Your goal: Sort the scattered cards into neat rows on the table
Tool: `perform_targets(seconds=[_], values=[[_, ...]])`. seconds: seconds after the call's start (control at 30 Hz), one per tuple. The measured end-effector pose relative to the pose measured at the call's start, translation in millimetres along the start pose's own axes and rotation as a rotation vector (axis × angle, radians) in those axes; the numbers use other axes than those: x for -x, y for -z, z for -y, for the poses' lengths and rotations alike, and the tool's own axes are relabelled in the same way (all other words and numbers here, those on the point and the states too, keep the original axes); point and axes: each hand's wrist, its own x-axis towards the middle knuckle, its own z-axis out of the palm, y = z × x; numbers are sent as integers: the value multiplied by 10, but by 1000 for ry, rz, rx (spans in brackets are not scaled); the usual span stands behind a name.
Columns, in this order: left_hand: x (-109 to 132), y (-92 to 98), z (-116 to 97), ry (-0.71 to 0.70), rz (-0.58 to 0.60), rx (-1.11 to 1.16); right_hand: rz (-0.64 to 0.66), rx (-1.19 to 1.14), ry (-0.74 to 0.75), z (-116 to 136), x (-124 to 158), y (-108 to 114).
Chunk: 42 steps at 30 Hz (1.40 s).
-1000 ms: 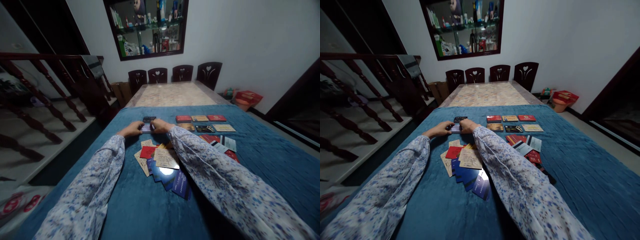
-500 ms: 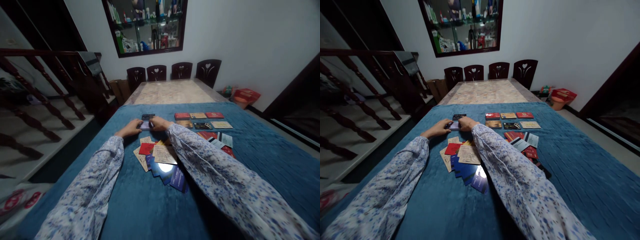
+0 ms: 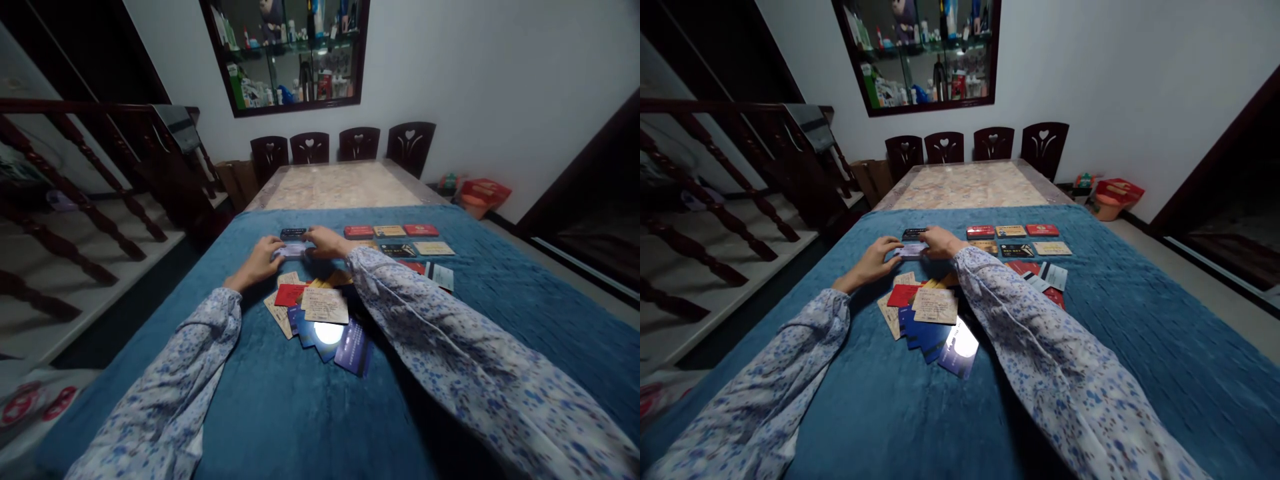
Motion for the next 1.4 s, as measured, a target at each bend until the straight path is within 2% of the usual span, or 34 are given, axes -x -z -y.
perform_targets(seconds=[0.43,0.6,0.73,0.83,0.93,1.07,1.4], values=[[214,-35,-475,-89,-19,26,-37,-11,-8,-28,618,136],[275,-77,-605,-118,-35,49,-57,-53,7,-53,816,109],[325,-104,-699,-117,-41,50,-98,-63,-42,-88,976,46],[369,-109,-774,-138,-43,70,-135,-89,32,-131,1086,-22],[417,-101,-846,-153,-28,86,-154,-123,114,-141,1164,-97],[480,-72,-936,-152,11,97,-152,-183,132,-60,1220,-161],[536,28,-1047,-196,142,112,-95,-178,222,138,1286,-142]])
